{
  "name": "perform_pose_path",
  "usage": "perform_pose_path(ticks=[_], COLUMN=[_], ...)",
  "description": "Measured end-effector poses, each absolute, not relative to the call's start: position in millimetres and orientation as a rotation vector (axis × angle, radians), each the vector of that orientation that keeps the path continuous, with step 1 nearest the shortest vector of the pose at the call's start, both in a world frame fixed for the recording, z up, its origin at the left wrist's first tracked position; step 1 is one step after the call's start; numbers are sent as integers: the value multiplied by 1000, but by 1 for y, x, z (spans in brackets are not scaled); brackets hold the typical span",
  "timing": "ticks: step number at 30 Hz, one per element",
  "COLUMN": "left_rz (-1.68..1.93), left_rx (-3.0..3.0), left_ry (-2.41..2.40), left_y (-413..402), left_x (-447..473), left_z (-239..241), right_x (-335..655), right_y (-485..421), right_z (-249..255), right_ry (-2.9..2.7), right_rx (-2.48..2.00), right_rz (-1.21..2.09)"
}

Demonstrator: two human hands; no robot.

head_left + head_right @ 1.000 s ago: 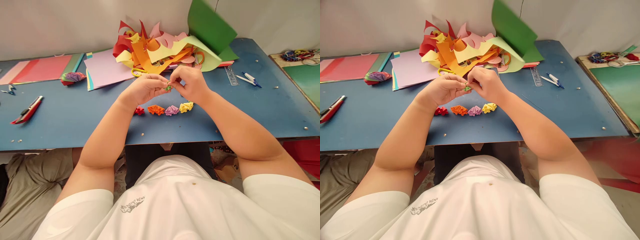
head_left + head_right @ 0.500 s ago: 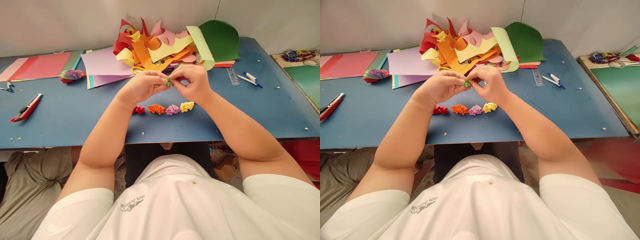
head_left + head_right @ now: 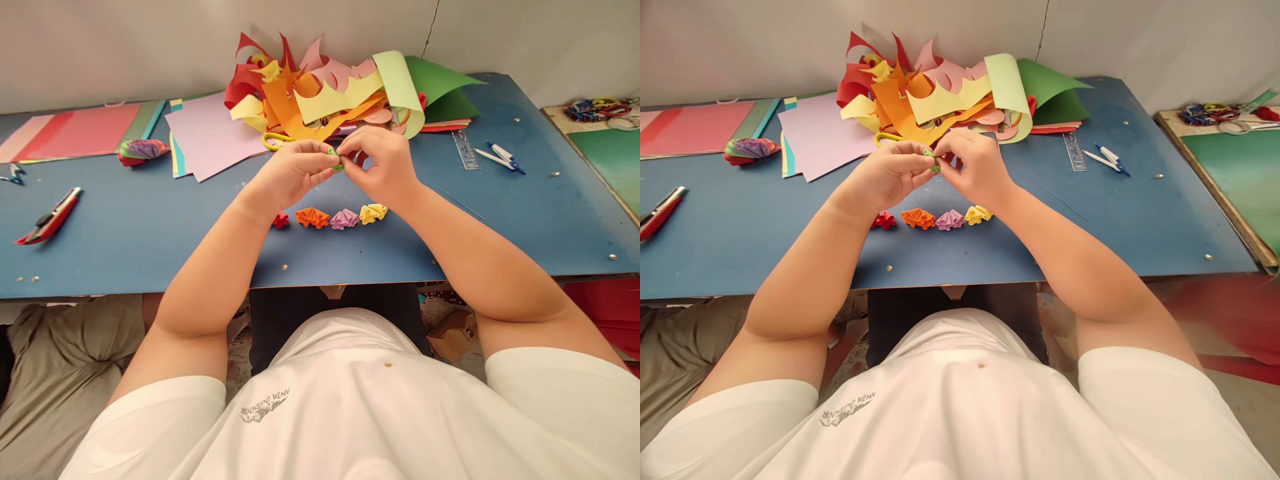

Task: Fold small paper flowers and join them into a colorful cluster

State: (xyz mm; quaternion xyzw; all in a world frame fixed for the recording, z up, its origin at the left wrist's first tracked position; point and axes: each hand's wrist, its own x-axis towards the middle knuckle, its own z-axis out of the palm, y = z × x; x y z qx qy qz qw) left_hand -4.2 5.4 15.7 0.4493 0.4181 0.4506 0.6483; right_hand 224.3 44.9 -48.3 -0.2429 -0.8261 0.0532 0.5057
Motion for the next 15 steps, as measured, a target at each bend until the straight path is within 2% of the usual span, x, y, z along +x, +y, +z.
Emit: perform_pose_path(ticks=[6,15], left_rz=[1020,1029], left_rx=[991,1032], left_ry=[886,937], left_y=[-2,-1], left_x=[1,0], left_z=[18,16], right_x=[228,232], right_y=[45,52], right_z=[-51,-47], right_ry=[-2003,-2048], right_rx=[-705,-599], right_rz=[185,221])
